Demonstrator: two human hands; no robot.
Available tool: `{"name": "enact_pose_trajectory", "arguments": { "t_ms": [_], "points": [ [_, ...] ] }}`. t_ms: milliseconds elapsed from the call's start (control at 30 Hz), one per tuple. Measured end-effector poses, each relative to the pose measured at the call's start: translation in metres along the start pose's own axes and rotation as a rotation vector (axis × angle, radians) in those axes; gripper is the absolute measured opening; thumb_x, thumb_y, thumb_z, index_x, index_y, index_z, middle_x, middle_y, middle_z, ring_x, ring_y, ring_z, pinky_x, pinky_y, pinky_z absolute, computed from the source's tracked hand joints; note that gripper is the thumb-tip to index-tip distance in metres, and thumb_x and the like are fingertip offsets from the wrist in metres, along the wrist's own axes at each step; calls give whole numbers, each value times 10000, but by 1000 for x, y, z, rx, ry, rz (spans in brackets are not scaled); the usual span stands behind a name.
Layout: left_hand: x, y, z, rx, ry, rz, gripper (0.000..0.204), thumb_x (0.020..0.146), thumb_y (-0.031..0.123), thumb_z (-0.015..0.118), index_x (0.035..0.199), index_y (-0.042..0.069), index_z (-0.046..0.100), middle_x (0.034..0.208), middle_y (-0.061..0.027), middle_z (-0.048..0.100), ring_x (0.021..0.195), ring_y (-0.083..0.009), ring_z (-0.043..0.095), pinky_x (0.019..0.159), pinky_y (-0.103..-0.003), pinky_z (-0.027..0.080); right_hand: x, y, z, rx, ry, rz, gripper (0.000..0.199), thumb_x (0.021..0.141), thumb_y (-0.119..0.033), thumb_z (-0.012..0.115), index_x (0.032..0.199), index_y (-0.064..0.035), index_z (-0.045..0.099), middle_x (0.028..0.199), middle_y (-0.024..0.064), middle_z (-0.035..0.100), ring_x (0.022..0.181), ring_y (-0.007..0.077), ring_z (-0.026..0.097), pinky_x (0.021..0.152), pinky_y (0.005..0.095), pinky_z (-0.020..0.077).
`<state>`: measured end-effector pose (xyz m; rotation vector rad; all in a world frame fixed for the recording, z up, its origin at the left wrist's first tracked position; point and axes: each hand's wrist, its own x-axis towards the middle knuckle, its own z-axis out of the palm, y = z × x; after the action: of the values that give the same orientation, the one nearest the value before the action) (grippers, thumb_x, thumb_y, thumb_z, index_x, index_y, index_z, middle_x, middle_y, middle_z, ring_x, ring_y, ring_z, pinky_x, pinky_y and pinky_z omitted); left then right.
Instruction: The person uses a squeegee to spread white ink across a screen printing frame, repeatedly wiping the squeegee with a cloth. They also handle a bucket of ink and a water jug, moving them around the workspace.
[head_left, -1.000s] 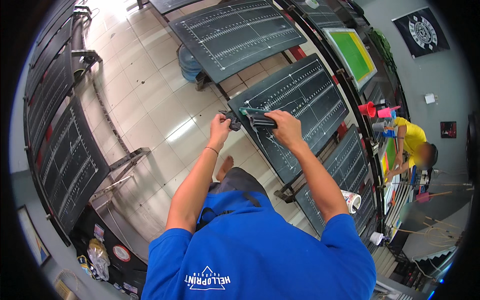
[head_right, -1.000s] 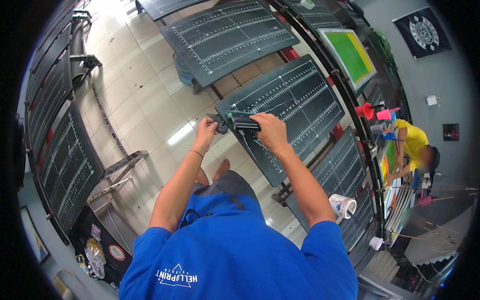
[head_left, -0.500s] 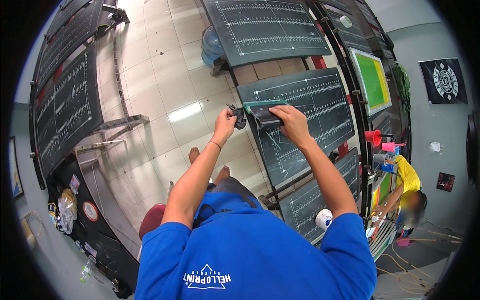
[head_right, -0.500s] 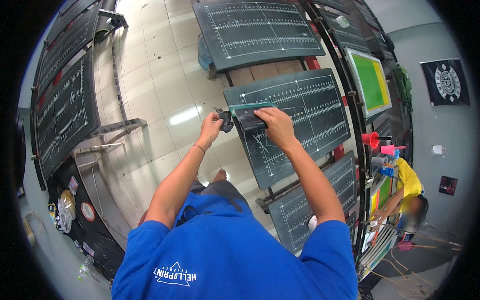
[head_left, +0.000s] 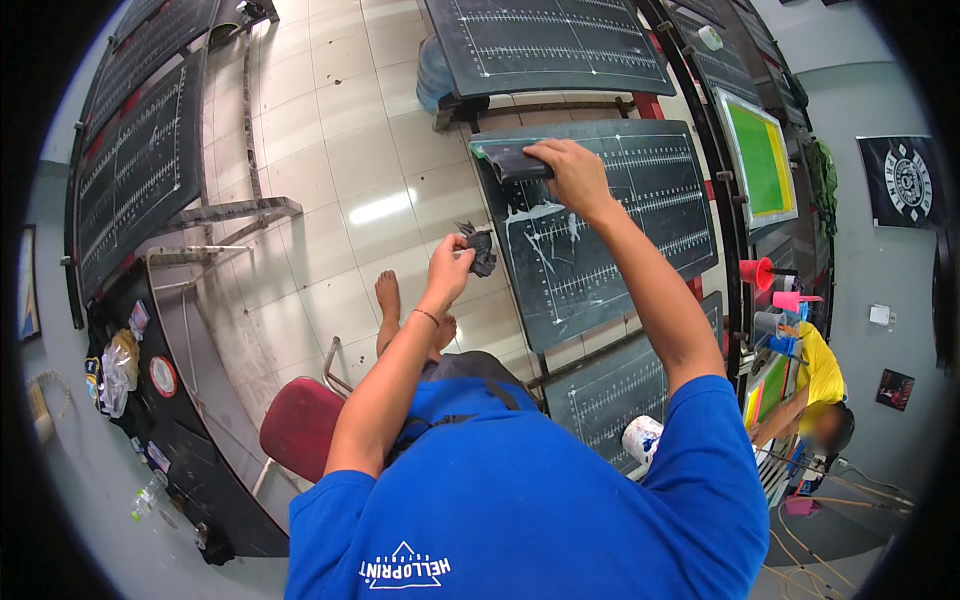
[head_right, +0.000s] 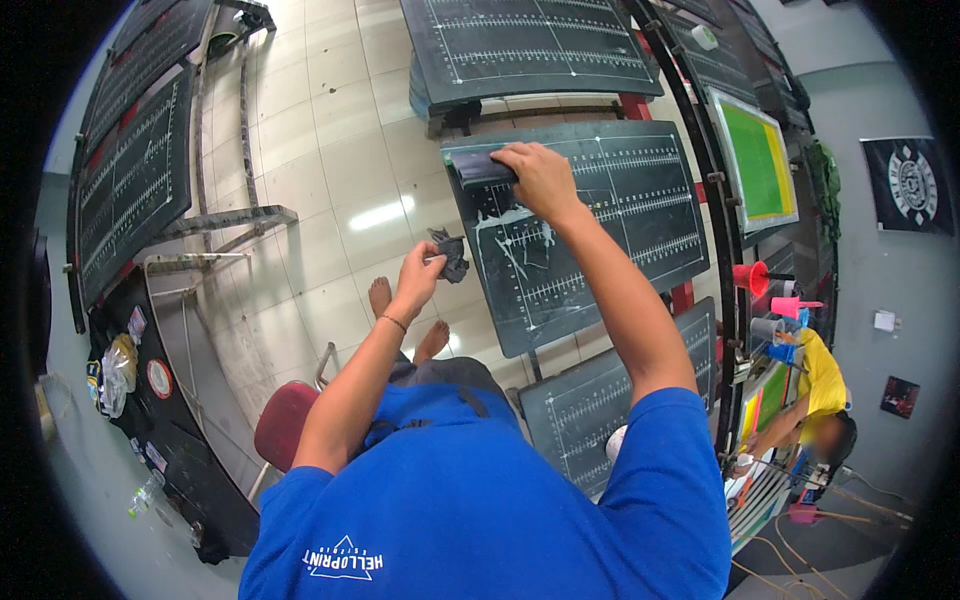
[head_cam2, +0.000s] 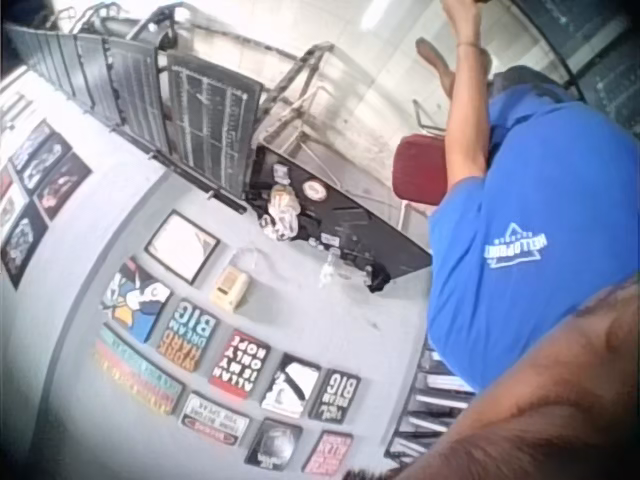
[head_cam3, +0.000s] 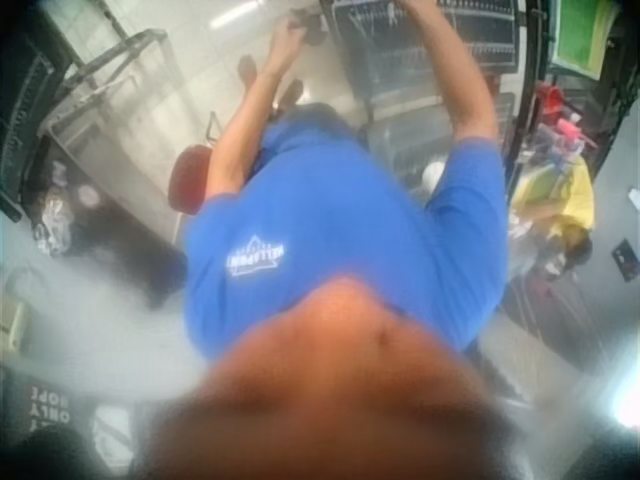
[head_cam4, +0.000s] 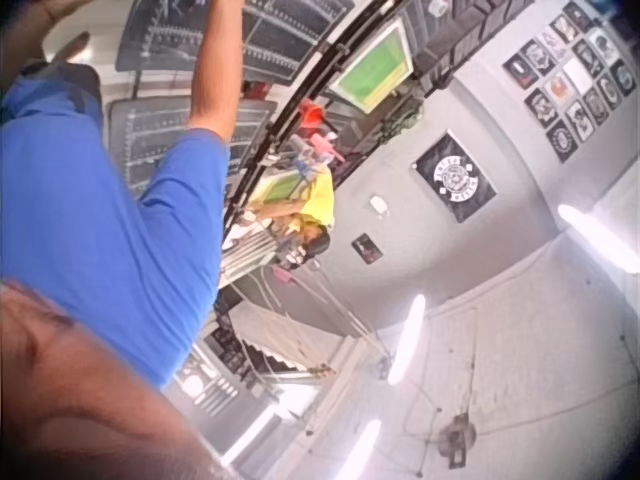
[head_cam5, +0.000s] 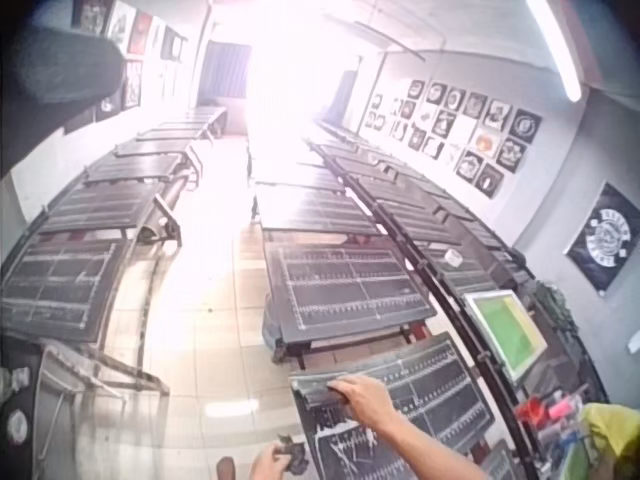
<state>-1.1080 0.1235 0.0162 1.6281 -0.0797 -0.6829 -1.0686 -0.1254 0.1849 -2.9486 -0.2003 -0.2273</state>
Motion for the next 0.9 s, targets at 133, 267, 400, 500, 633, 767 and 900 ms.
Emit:
{"name": "enact_pose_trajectory", "arguments": {
  "t_ms": [133, 267, 400, 500, 633, 767, 900],
  "points": [
    [-3, -5, 3, -100, 14, -26, 137, 930, 66, 612, 1027, -16, 560, 939, -69, 630, 833, -140, 636, 700, -289, 542, -63, -16, -6, 7, -27, -48, 519, 634, 49, 685, 1118, -140, 698, 1129, 29, 696, 1059, 246, 648, 862, 373, 546],
    [-7, -18, 11, -112, 48, 35, 136, 931, 71, 612, 1021, -15, 558, 935, -73, 630, 827, -141, 639, 706, -292, 549, -81, -7, -23, -9, -94, -47, 528, 633, 44, 687, 1125, -148, 695, 1133, 29, 700, 1073, 242, 650, 867, 363, 546],
    [-14, -16, 15, -63, 13, 4, 141, 930, 74, 613, 1021, -17, 557, 933, -79, 628, 807, -143, 639, 705, -298, 553, -27, -2, -20, -41, 36, 5, 520, 662, 34, 669, 1149, -150, 687, 1131, 36, 698, 1060, 252, 651, 877, 379, 541],
    [-19, -27, 16, -37, -1, 28, 148, 929, 77, 614, 1024, -21, 557, 931, -79, 629, 801, -144, 639, 702, -300, 552, 1, 6, 1, -31, 72, -23, 526, 665, 33, 674, 1159, -147, 684, 1152, 38, 691, 1072, 259, 642, 895, 380, 533],
    [-27, -32, 15, -30, -20, 5, 156, 929, 78, 615, 1030, -25, 556, 932, -78, 629, 803, -146, 640, 695, -303, 549, -34, 0, 9, 1, 23, -21, 543, 659, 46, 669, 1170, -138, 682, 1172, 47, 682, 1098, 261, 632, 917, 372, 523],
    [-42, -21, 25, -126, -63, -71, 164, 928, 79, 619, 1037, -27, 556, 938, -80, 628, 821, -147, 638, 689, -301, 543, -108, -10, -13, 16, -57, -77, 550, 649, 47, 663, 1173, -117, 684, 1157, 53, 682, 1100, 261, 630, 938, 380, 515],
    [-56, -31, 37, -80, -118, -93, 173, 921, 72, 627, 1041, -30, 556, 948, -82, 625, 824, -143, 625, 682, -292, 535, -167, -22, -32, 17, -110, -97, 511, 676, 34, 646, 1168, -98, 685, 1137, 51, 682, 1095, 268, 630, 954, 387, 505]
  ]
}}
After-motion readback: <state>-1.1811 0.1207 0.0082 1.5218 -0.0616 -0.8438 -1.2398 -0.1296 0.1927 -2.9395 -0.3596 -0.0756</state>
